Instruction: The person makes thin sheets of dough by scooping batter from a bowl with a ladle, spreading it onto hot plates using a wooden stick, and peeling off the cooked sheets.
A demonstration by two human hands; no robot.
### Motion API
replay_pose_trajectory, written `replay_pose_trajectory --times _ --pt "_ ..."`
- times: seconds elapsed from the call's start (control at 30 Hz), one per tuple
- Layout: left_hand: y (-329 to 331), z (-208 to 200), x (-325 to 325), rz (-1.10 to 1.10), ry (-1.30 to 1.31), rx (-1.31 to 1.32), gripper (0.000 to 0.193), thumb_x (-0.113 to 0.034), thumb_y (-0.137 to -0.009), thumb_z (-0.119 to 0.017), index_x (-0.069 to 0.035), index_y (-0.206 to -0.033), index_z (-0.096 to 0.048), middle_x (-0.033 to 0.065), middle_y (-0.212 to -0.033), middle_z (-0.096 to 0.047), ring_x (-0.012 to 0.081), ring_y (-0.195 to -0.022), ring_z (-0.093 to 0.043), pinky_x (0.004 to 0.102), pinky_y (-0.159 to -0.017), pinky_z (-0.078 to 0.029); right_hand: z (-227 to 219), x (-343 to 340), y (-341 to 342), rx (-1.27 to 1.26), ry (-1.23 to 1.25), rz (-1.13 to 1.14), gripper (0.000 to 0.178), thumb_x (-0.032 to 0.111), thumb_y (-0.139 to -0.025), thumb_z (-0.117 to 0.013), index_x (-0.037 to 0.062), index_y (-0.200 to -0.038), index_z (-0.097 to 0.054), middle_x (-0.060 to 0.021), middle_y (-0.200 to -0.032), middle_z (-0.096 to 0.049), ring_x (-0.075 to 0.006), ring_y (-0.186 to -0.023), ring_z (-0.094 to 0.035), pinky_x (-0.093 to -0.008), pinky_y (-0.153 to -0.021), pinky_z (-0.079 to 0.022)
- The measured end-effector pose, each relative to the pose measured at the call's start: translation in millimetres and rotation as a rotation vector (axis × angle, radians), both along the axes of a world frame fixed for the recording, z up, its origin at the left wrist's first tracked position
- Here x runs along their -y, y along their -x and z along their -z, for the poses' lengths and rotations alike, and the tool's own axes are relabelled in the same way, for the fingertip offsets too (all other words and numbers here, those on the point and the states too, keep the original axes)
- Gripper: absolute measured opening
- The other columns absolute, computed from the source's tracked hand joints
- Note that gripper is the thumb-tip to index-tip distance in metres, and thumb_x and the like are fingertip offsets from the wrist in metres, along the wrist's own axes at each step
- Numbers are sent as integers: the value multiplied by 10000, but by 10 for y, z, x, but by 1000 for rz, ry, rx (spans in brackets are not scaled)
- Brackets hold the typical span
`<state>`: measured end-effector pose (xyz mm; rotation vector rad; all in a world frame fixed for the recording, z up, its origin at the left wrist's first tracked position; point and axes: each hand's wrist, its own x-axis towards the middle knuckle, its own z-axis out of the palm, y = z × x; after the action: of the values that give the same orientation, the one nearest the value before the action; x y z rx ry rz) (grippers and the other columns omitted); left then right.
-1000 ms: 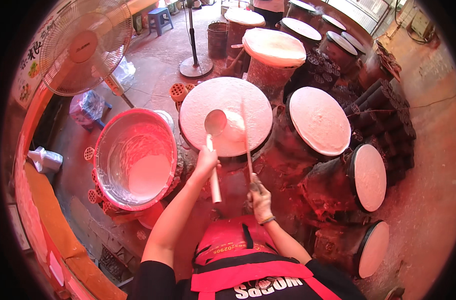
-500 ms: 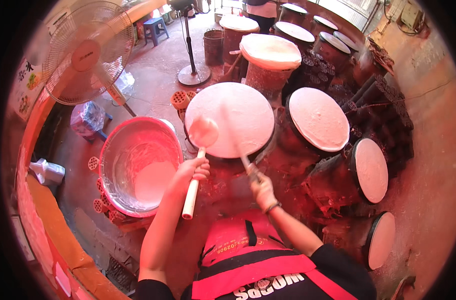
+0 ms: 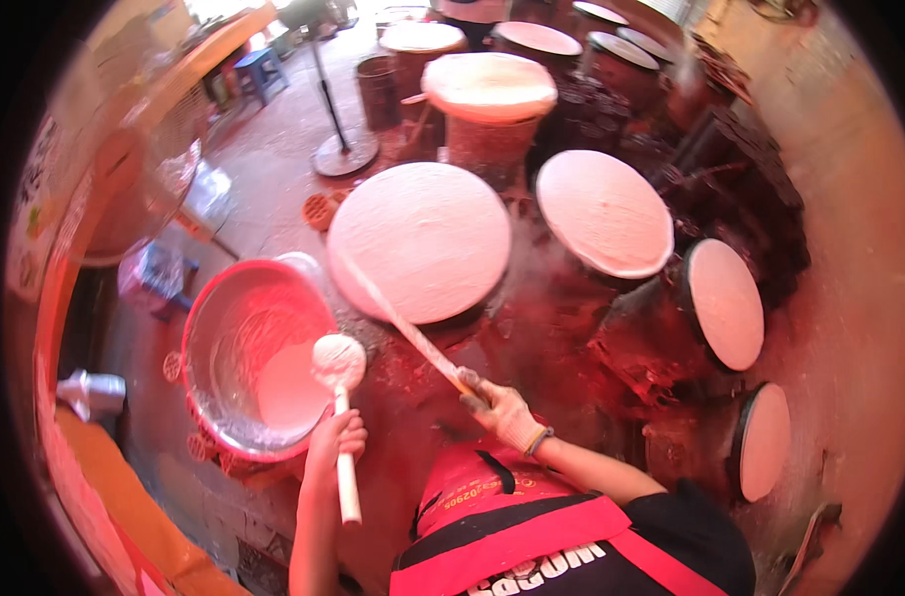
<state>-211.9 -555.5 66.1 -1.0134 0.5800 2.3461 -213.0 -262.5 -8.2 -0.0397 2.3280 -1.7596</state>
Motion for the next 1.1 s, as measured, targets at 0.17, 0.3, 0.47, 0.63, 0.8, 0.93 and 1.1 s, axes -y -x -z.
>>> replay_pose_trajectory --times 0.17,0.3,0.47,0.63,0.8,0.93,1.1 --pt "-28 -224 -465 -53 43 -91 111 -80 -957 -421 -1 -1035 -416 11 -700 -378 53 -487 -343 158 -355 -280 -8 -958 955 -384 -701 176 212 188 -756 -627 112 -929 -531 -114 -788 -615 -313 -704 -608 -423 -643 -499" --pt "150 -362 -1035 -166 -94 -74 147 -92 -967 -394 26 -1051 -416 13 -695 -359 63 -493 -339 169 -357 -294 -176 -1867 1517 -557 -994 145 230 200 -737 -649 126 -909 -516 -107 -831 -582 -279 -713 -629 -411 -622 -504" --pt "392 -461 -1745 -299 -341 -66 211 -105 -978 -367 68 -1094 -403 30 -729 -361 74 -521 -353 179 -387 -331 -53 -2546 1857 -552 -1088 94 240 217 -736 -652 119 -914 -524 -108 -872 -567 -283 -688 -631 -401 -597 -508" --pt "602 -616 -2352 -386 -327 -41 229 -109 -980 -365 73 -1116 -389 38 -749 -363 75 -520 -355 184 -388 -339 31 -2840 1971 -683 -986 -4 130 175 -719 -602 110 -823 -560 -100 -792 -584 -285 -662 -627 -412 -573 -499" --pt "736 -648 -2669 -376 -287 -64 213 -100 -974 -378 68 -1102 -406 32 -747 -361 70 -518 -345 180 -376 -320 -332 -3018 2185 -603 -937 -122 116 218 -746 -605 125 -806 -570 -94 -780 -597 -284 -622 -621 -409 -554 -494" --pt "821 -637 -2747 -373 -162 -84 200 -94 -972 -385 61 -1094 -417 23 -738 -359 66 -514 -338 178 -368 -307 -1357 -3165 2832 -504 -1186 -231 220 343 -838 -513 136 -857 -586 -70 -682 -633 -249 -647 -630 -413 -574 -485" --pt "1059 -649 -2754 -303 -59 -125 183 -89 -968 -397 46 -1088 -423 12 -723 -357 56 -505 -326 164 -364 -287 -2548 -3215 4082 -621 -927 -286 226 257 -664 -628 55 -751 -679 -157 -663 -611 -305 -630 -606 -419 -614 -479"
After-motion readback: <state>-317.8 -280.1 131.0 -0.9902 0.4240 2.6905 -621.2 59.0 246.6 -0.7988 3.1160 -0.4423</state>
